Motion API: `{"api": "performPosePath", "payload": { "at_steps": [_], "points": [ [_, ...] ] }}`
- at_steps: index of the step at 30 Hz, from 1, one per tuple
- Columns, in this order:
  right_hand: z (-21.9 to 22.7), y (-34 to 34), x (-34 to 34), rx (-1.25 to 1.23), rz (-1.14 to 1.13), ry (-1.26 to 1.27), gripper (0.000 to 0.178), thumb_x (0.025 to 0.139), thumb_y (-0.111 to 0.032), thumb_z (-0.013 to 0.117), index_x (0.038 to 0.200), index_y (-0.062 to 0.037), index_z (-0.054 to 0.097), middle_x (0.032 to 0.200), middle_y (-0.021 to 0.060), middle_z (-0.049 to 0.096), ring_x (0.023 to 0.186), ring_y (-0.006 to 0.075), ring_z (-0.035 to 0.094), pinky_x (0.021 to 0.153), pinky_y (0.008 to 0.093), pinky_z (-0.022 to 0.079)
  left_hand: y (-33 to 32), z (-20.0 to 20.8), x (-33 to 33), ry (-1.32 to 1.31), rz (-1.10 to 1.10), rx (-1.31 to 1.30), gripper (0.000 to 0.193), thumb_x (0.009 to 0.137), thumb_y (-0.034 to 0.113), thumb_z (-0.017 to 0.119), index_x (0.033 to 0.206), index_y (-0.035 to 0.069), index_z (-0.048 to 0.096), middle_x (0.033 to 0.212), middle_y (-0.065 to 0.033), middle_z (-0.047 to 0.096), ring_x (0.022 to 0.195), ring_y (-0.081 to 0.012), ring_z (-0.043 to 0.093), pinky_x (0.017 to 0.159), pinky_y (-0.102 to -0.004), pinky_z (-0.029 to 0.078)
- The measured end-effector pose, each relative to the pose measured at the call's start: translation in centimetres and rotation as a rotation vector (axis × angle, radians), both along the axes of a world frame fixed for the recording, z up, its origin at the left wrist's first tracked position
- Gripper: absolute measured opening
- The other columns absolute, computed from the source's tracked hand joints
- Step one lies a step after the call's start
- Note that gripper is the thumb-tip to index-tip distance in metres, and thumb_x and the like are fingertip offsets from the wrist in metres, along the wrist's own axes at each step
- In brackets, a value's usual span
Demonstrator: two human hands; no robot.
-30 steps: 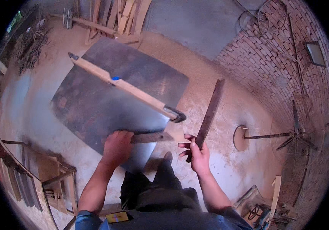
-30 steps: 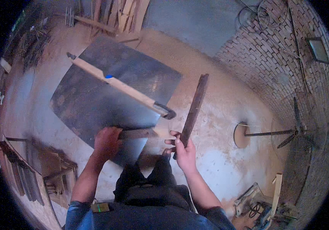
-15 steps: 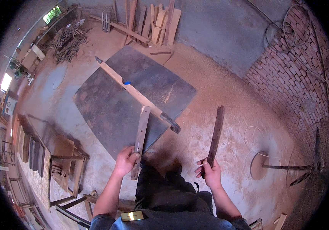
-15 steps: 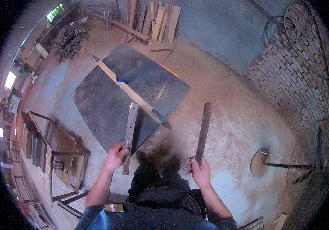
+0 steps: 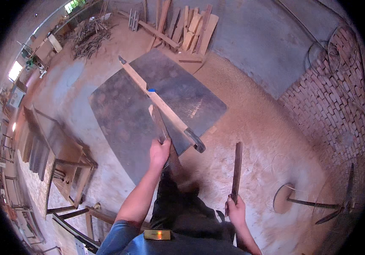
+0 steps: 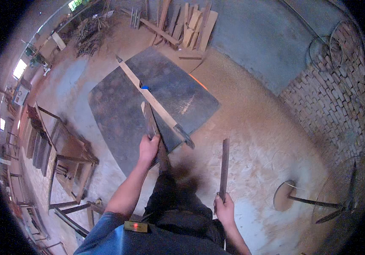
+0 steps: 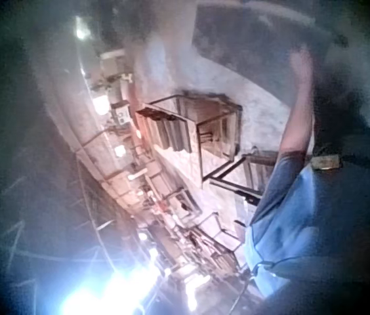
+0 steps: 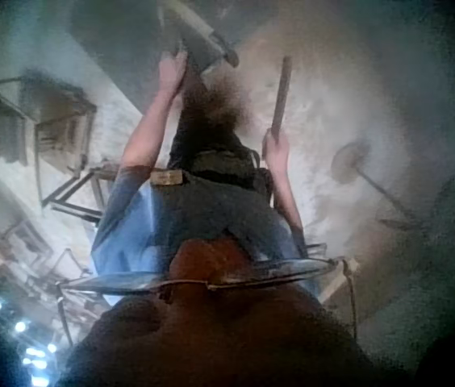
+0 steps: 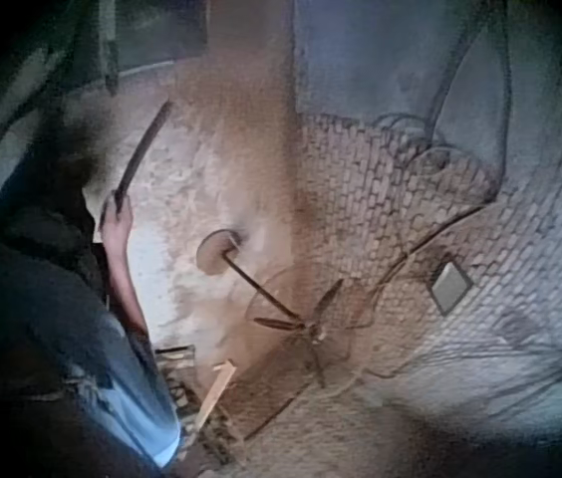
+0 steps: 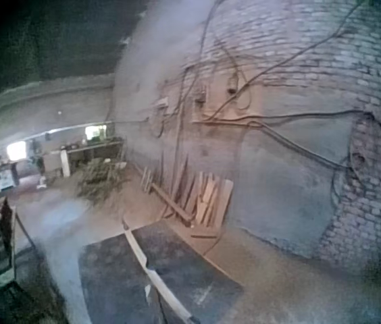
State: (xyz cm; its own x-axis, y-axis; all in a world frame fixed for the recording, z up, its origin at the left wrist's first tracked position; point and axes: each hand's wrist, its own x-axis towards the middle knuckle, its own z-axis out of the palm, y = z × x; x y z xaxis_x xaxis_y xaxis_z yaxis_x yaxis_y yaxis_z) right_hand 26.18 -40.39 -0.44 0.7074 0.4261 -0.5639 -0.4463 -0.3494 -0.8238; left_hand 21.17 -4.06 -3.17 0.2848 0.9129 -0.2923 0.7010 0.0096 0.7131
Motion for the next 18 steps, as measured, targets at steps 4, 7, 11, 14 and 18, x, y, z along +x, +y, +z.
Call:
{"api": "performPosePath", "payload": {
  "at_steps": [4, 7, 11, 14, 18],
  "points": [
    [1.0, -0.6, -1.2, -0.065, -0.003, 0.043, 0.013, 0.097, -0.014, 0.054, 0.104, -0.0035, 0.054, 0.066, 0.0000, 0.053, 0.053, 0.0077, 0.049, 0.046, 0.0250, 0.040, 1.0, -1.9, 2.9, -0.139, -0.027, 0.079, 0.075, 0.087, 0.046, 0.059, 0.138, -0.004, 0.038, 0.112, -0.0325, 0.062, 0.107, -0.0483, 0.059, 0.091, -0.0476, 0.048],
    [1.2, -1.2, -1.5, -0.177, 0.178, -0.122, 0.023, 0.096, -0.015, 0.056, 0.114, -0.0009, 0.056, 0.071, 0.0002, 0.057, 0.062, 0.0078, 0.051, 0.056, 0.0262, 0.045, 0.6, -2.4, 4.0, -0.056, -0.062, 0.124, 0.078, 0.089, 0.048, 0.057, 0.141, -0.004, 0.033, 0.110, -0.0334, 0.062, 0.105, -0.0485, 0.059, 0.090, -0.0490, 0.048],
    [2.9, -0.7, -1.0, -0.254, 0.389, -0.195, 0.041, 0.096, -0.022, 0.053, 0.131, -0.0002, 0.050, 0.091, 0.0167, 0.067, 0.080, 0.0242, 0.065, 0.075, 0.0351, 0.051, 2.2, -3.2, 4.7, 0.161, -0.224, 0.073, 0.070, 0.093, 0.042, 0.053, 0.140, -0.006, 0.033, 0.103, -0.0347, 0.063, 0.100, -0.0485, 0.060, 0.088, -0.0512, 0.048],
    [4.0, 0.0, -0.6, -0.328, 0.496, -0.150, 0.045, 0.098, -0.025, 0.049, 0.137, -0.0028, 0.047, 0.115, 0.0264, 0.063, 0.107, 0.0370, 0.063, 0.093, 0.0383, 0.048, 4.6, -3.4, 3.9, 0.276, -0.421, 0.090, 0.062, 0.095, 0.033, 0.050, 0.136, -0.010, 0.035, 0.100, -0.0352, 0.062, 0.098, -0.0478, 0.061, 0.086, -0.0524, 0.047],
    [3.3, 0.4, -0.4, -0.304, 0.524, -0.223, 0.044, 0.099, -0.025, 0.049, 0.137, -0.0041, 0.047, 0.120, 0.0261, 0.061, 0.114, 0.0378, 0.060, 0.098, 0.0373, 0.046, 4.8, -4.0, 4.2, 0.177, -0.362, 0.112, 0.060, 0.095, 0.030, 0.047, 0.135, -0.013, 0.035, 0.104, -0.0352, 0.062, 0.100, -0.0472, 0.060, 0.089, -0.0510, 0.047]
  ]
}}
